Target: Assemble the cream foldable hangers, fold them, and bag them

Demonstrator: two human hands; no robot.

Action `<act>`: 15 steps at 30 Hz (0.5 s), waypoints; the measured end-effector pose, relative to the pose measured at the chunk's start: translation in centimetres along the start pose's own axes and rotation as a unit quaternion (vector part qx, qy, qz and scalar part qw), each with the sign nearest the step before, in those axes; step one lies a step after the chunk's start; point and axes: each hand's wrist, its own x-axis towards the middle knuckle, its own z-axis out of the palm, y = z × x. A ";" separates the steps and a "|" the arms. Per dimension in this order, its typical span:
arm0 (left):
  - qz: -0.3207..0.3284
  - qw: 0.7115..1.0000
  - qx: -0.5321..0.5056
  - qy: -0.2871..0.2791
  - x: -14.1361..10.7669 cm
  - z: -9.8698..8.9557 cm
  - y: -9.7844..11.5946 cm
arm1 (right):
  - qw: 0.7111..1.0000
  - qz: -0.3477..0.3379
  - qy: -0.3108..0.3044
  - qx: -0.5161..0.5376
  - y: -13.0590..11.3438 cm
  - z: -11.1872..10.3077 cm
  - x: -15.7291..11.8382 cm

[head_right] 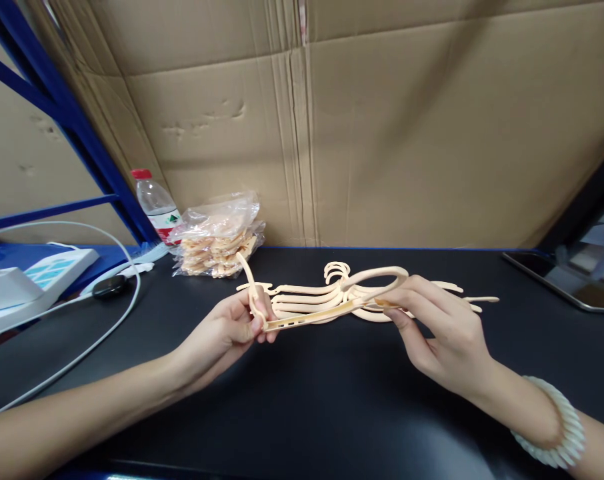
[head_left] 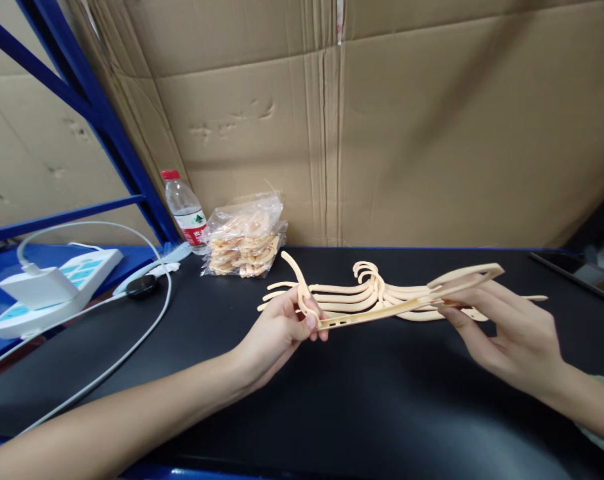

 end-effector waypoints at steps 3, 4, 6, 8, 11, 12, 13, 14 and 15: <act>0.022 1.000 -0.001 0.014 0.0 0.0 -0.1 | 1.000 0.003 -0.002 0.020 -0.4 0.1 0.1; 0.029 0.999 -0.001 0.021 0.0 0.0 -0.1 | 1.000 0.004 -0.004 0.024 -0.5 0.1 0.1; 0.043 0.999 0.000 0.031 0.0 -0.1 -0.1 | 1.000 0.006 -0.005 0.022 -0.7 0.1 0.1; 0.051 0.998 0.006 0.035 0.1 -0.1 -0.1 | 1.000 0.011 -0.004 0.018 -0.9 0.0 0.1; 0.068 0.997 0.005 0.037 0.3 -0.1 -0.1 | 0.999 0.031 -0.005 0.020 -1.1 0.1 0.1; 0.073 0.997 -0.001 0.039 0.4 -0.1 -0.1 | 0.999 0.040 -0.004 0.021 -1.1 0.1 0.0; 0.076 0.996 -0.009 0.042 0.4 -0.2 -0.1 | 0.999 0.048 -0.002 0.021 -1.1 0.1 -0.1; 0.076 0.996 -0.019 0.046 0.4 -0.2 -0.2 | 0.998 0.057 0.000 0.019 -1.2 0.2 -0.2; 0.074 0.996 -0.029 0.049 0.4 -0.2 -0.2 | 0.998 0.066 0.001 0.016 -1.2 0.2 -0.3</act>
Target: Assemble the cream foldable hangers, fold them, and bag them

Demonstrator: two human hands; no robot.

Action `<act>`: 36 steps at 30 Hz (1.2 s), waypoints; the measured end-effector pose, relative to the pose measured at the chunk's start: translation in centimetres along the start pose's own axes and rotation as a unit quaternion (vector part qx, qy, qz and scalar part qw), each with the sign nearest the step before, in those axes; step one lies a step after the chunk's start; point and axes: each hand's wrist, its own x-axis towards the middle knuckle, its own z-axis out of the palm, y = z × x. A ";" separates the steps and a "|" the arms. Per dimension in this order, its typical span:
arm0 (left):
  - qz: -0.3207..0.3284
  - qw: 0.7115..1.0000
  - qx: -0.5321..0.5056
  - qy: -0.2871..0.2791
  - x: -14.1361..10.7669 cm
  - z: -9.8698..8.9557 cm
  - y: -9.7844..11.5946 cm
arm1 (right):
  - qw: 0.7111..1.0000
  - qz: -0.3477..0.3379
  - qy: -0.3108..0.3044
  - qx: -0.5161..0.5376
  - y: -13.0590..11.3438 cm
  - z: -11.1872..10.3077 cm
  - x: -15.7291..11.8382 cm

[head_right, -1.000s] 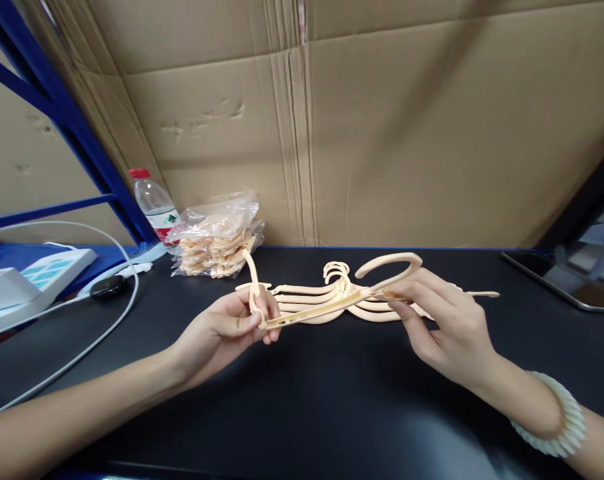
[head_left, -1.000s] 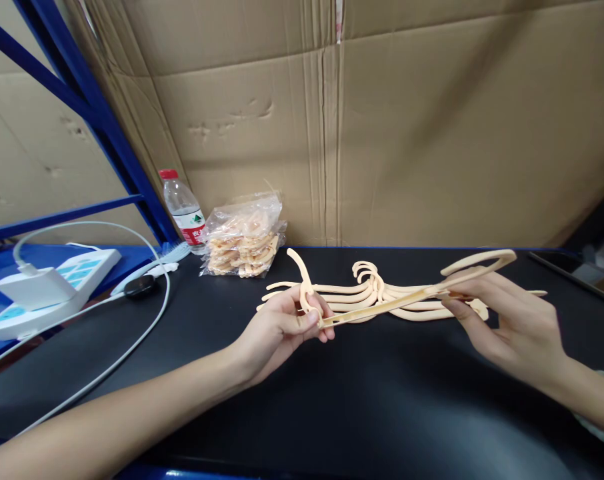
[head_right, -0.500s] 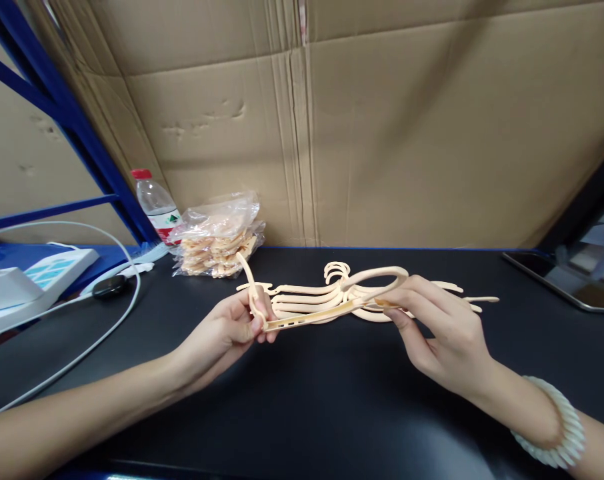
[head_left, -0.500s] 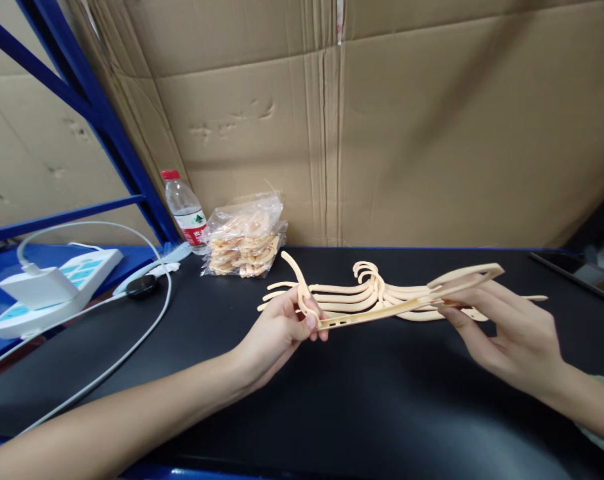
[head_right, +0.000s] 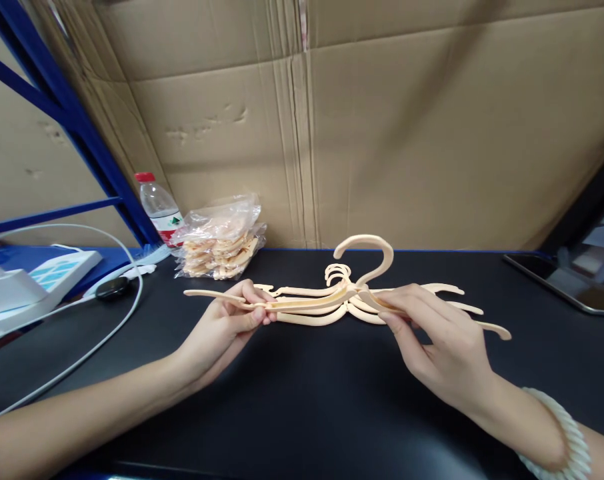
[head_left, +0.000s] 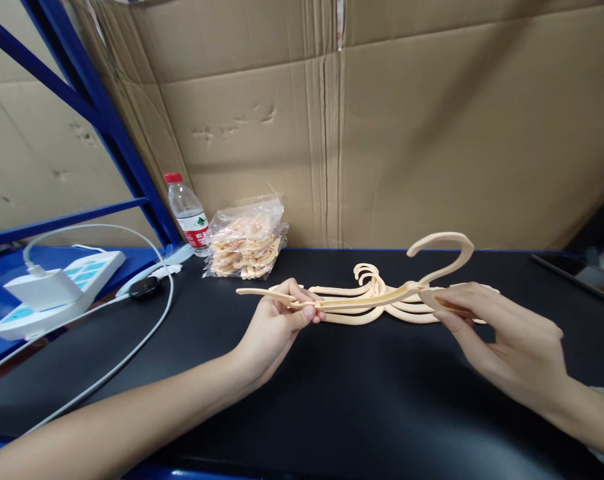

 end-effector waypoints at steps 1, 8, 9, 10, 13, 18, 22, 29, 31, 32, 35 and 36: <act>-0.006 1.000 -0.009 0.003 0.0 0.0 0.0 | 1.000 0.008 0.001 -0.003 0.0 0.1 0.0; -0.103 0.994 -0.020 0.021 -1.0 0.6 -0.3 | 0.998 0.060 -0.019 -0.011 0.7 0.0 0.3; -0.134 0.991 -0.008 0.015 -1.3 0.8 -0.4 | 0.997 0.068 -0.026 -0.014 1.0 0.0 0.3; -0.166 0.986 0.007 -0.003 -1.7 1.1 -0.6 | 0.997 0.075 -0.031 -0.016 1.2 0.0 0.4; -0.202 0.967 0.088 -0.125 -3.2 1.8 -0.9 | 0.995 0.091 -0.046 -0.020 2.0 0.0 0.4; 0.112 0.836 0.428 -0.326 -4.7 2.1 0.2 | 0.991 0.068 -0.114 0.009 2.0 0.2 0.2; 0.218 0.717 0.571 -0.337 -4.5 1.6 0.4 | 0.981 0.048 -0.185 0.036 1.3 0.5 0.1; 0.162 0.693 0.636 -0.297 -3.9 0.9 -0.5 | 0.969 0.034 -0.242 0.019 1.0 1.0 -0.2; 0.155 0.696 0.636 -0.296 -3.7 0.8 -0.6 | 0.967 0.039 -0.250 0.015 1.0 1.1 -0.3; 0.151 0.697 0.636 -0.296 -3.6 0.8 -0.5 | 0.966 0.043 -0.254 0.013 1.0 1.2 -0.4; 0.132 0.699 0.637 -0.299 -3.3 0.6 -0.5 | 0.964 0.054 -0.261 0.003 0.9 1.1 -0.5; 0.127 0.700 0.637 -0.297 -3.3 0.6 -0.5 | 0.963 0.057 -0.265 -0.003 0.9 1.1 -0.5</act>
